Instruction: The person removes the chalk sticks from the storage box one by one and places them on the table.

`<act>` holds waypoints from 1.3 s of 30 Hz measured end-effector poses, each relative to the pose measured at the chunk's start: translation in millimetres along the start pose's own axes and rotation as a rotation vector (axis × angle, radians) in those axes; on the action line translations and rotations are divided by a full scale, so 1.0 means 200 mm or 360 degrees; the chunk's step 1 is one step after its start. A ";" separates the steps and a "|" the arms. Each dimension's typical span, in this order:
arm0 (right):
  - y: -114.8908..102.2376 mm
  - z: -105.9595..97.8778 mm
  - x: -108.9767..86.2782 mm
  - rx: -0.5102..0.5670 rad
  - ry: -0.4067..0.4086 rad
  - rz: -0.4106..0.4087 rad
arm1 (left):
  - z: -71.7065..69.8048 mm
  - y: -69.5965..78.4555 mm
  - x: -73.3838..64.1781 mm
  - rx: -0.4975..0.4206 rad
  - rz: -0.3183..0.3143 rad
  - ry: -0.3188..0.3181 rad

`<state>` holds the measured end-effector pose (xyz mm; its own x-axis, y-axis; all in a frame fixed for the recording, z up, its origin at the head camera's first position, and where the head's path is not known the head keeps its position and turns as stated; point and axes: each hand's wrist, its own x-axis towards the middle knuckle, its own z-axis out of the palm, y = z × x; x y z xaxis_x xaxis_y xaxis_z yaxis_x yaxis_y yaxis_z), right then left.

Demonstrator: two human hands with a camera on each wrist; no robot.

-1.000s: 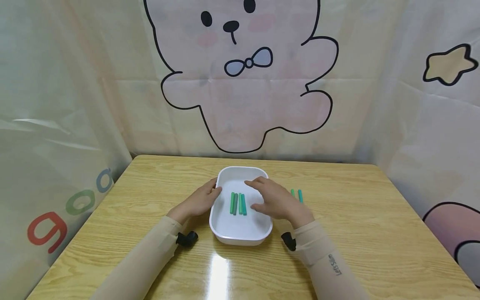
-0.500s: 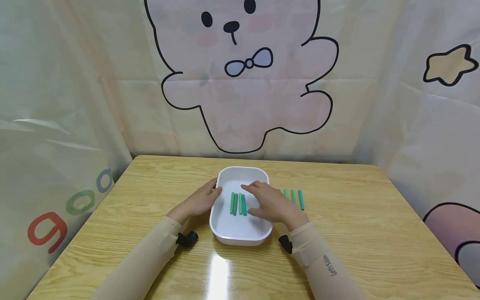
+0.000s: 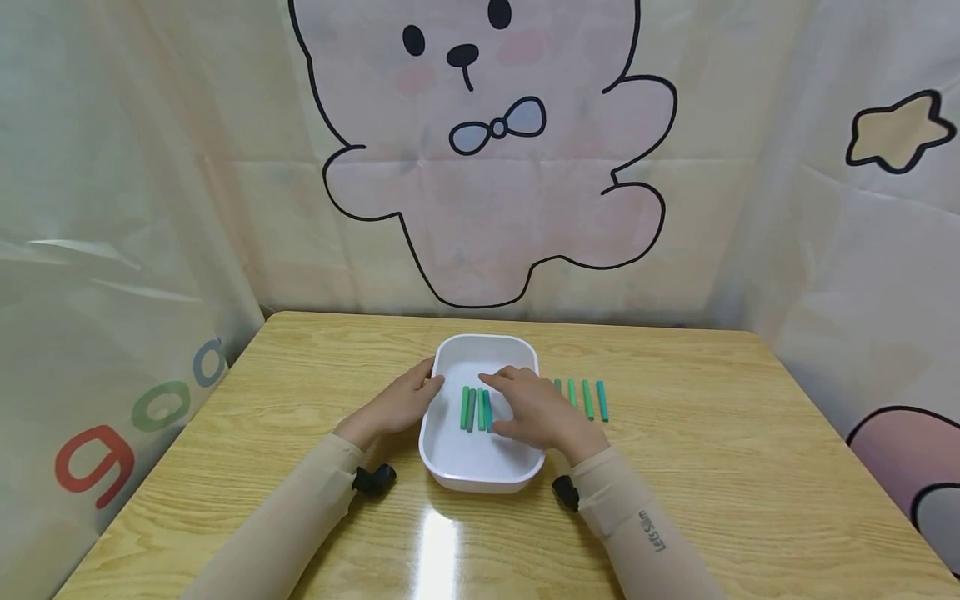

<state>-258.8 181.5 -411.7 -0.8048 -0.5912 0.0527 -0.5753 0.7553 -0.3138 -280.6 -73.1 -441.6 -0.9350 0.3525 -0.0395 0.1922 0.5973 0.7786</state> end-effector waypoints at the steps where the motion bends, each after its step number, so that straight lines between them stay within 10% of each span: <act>1: 0.00 0.01 0.00 -0.0004 -0.0002 0.0005 | 0.00 0.00 0.00 -0.0003 -0.0002 -0.0001; 39: -0.05 0.07 0.04 -0.0292 -0.0095 0.0194 | 0.00 -0.01 0.00 -0.0033 0.0065 -0.0018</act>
<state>-257.4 166.4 -421.2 -0.8630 -0.5041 -0.0327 -0.4958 0.8576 -0.1365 -281.4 -75.1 -443.6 -0.9229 0.3847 -0.0146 0.2239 0.5672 0.7926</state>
